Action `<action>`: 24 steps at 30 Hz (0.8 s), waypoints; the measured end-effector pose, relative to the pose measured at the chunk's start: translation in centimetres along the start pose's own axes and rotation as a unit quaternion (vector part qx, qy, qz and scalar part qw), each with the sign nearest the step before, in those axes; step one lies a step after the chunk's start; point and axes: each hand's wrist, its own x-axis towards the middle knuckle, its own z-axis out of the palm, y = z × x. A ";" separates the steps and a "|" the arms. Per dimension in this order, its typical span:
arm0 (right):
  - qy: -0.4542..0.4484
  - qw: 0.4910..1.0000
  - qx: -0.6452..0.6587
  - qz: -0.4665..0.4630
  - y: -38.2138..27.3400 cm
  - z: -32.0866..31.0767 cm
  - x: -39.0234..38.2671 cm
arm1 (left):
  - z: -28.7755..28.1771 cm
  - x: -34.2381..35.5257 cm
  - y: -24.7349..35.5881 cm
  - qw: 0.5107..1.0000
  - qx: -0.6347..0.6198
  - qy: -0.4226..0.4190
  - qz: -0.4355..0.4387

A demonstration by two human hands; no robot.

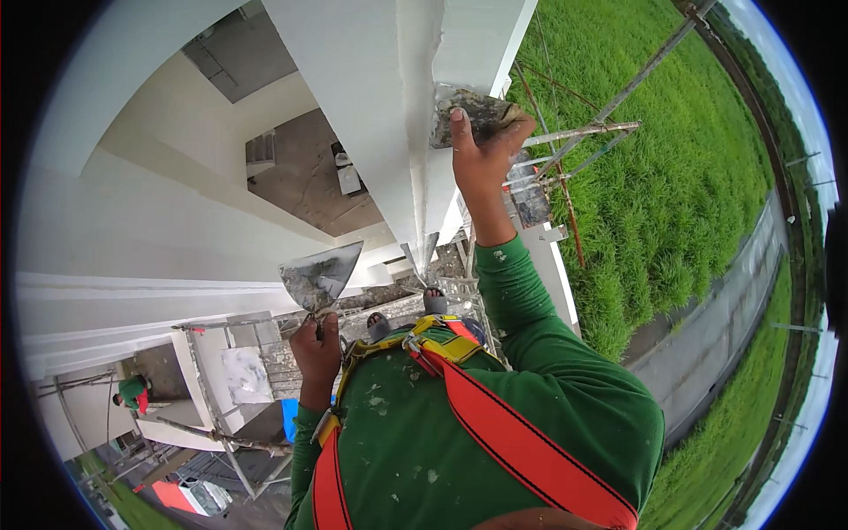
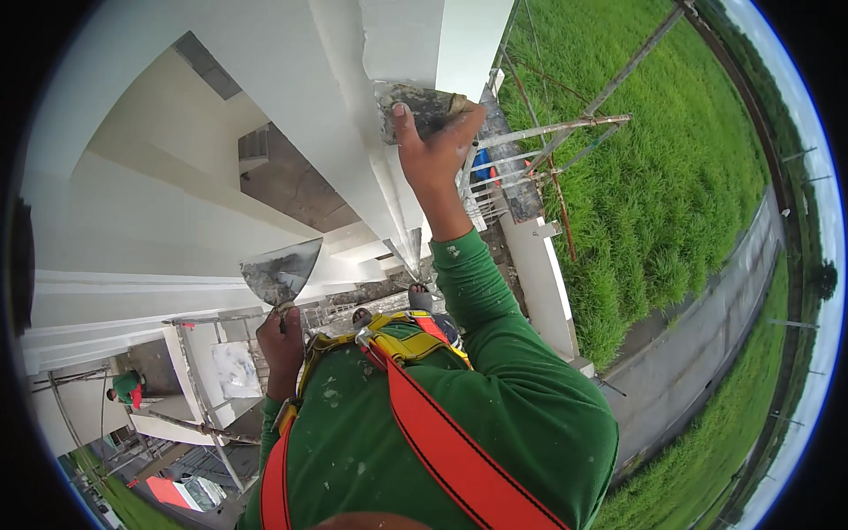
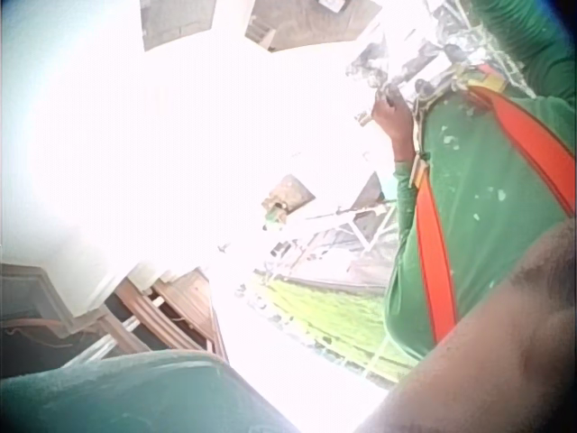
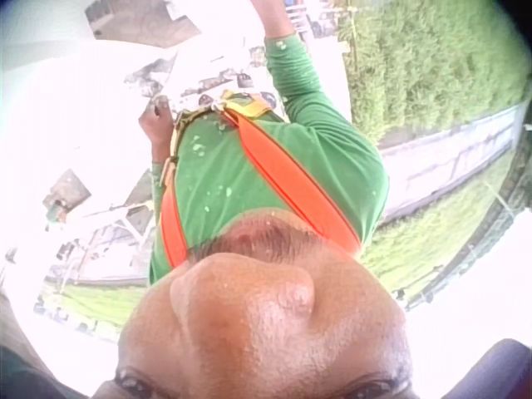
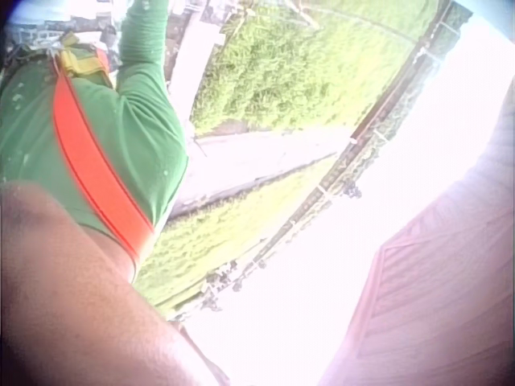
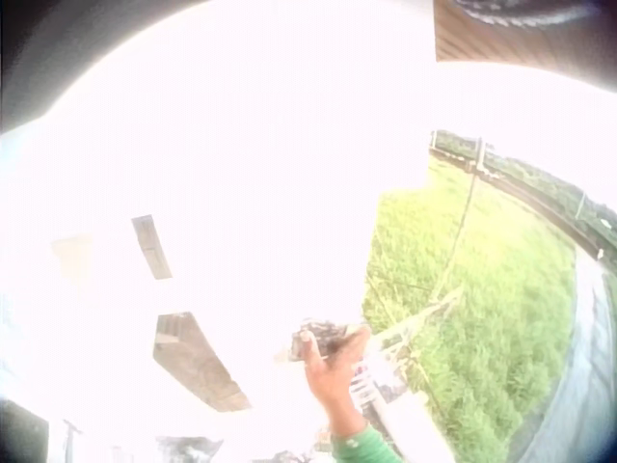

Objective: The person applies plaster to a white wall using a trowel and a hawk. They repeatedly scoop plaster from the hawk and smooth it onto the wall surface while standing on scaffolding.

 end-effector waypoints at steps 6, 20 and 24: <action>0.009 1.000 -0.015 -0.025 0.4 0.1 0.4 | -0.4 -0.4 0.6 0.999 -0.012 -0.008 -0.041; 0.012 0.998 -0.060 -0.025 0.4 0.2 0.4 | -0.2 -0.4 -0.5 1.000 -0.017 -0.002 -0.026; 0.017 0.999 -0.035 -0.036 0.5 0.2 0.5 | -0.3 -0.3 -0.5 0.999 -0.025 -0.014 -0.039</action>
